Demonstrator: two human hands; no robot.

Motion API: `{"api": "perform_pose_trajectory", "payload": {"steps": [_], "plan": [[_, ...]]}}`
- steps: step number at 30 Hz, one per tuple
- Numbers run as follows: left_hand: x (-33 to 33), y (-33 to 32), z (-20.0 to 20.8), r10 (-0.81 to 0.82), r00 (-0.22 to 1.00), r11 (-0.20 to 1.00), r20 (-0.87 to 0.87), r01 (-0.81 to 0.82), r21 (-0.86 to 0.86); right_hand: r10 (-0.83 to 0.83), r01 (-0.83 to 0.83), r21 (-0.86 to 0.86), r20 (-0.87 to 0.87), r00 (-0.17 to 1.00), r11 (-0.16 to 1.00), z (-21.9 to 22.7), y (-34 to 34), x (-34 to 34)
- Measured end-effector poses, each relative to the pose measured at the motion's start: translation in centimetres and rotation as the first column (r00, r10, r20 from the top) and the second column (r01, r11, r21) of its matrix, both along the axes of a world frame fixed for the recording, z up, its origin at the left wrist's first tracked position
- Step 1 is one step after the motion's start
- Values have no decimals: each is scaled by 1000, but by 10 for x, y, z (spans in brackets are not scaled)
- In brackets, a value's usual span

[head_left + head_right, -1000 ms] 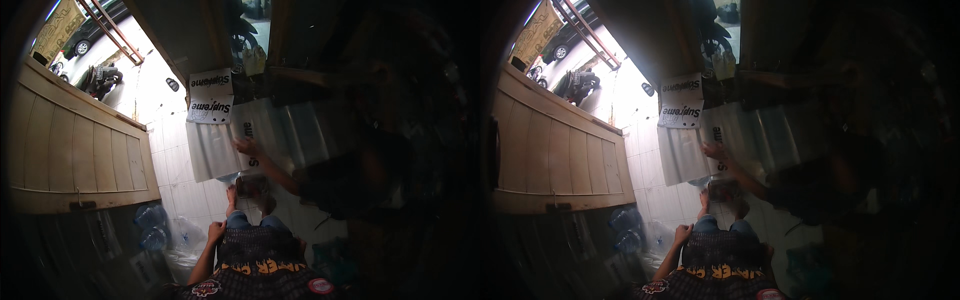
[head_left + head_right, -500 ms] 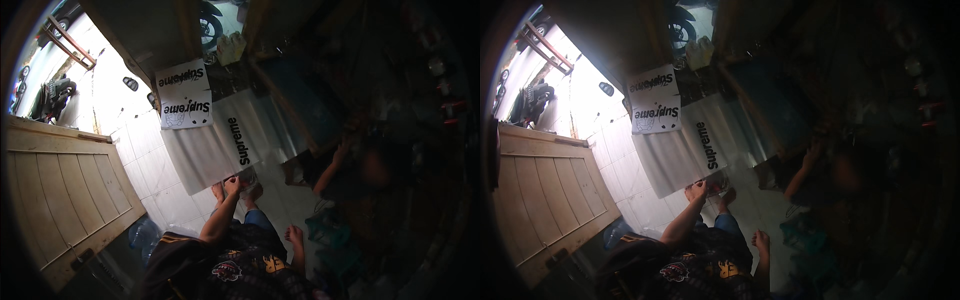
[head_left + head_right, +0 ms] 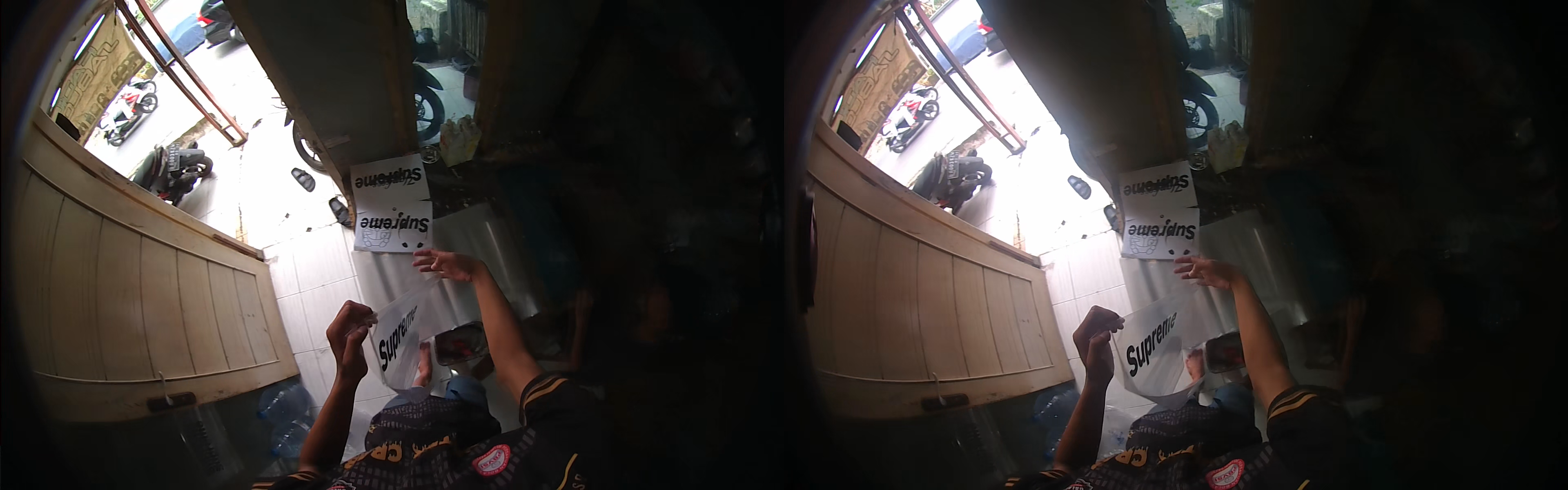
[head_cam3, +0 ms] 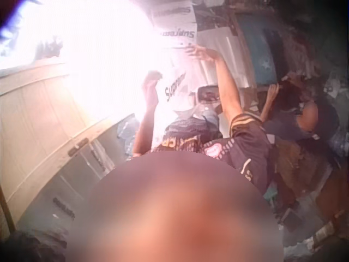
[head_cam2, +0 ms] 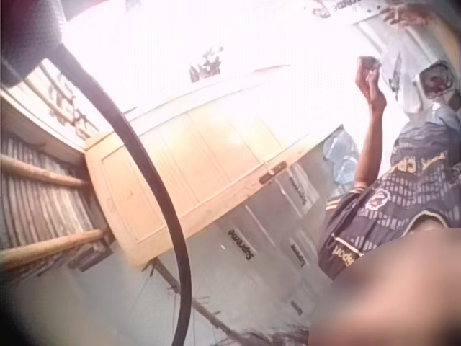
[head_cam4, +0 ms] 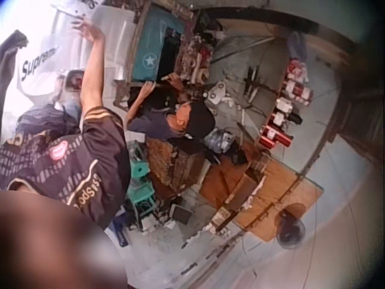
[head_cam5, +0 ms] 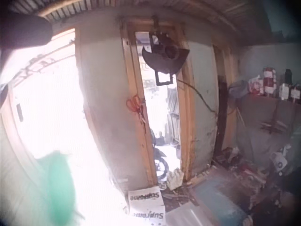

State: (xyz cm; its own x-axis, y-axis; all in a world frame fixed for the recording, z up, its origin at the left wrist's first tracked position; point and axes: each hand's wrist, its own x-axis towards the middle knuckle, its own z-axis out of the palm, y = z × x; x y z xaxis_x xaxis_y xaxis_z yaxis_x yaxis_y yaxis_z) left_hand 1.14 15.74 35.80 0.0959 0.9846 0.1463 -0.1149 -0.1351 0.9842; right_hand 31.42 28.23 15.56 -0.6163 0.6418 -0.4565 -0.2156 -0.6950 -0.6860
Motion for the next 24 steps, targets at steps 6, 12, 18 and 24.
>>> {"api": "perform_pose_trajectory", "payload": {"steps": [6,12,18,24], "plan": [[-76,-11,54,167,949,985,267,-172,-6,247,-170,349,-190,950,922,15,-21,-49],[-109,-27,88,143,893,988,427,-153,-12,-22,-119,499,267,963,858,56,-58,-114],[-177,-33,130,172,973,953,-156,-125,275,-510,330,741,20,860,585,130,-70,-79],[-196,-27,120,452,721,873,-525,-236,427,-723,544,767,-156,673,341,221,-112,-28]]}}
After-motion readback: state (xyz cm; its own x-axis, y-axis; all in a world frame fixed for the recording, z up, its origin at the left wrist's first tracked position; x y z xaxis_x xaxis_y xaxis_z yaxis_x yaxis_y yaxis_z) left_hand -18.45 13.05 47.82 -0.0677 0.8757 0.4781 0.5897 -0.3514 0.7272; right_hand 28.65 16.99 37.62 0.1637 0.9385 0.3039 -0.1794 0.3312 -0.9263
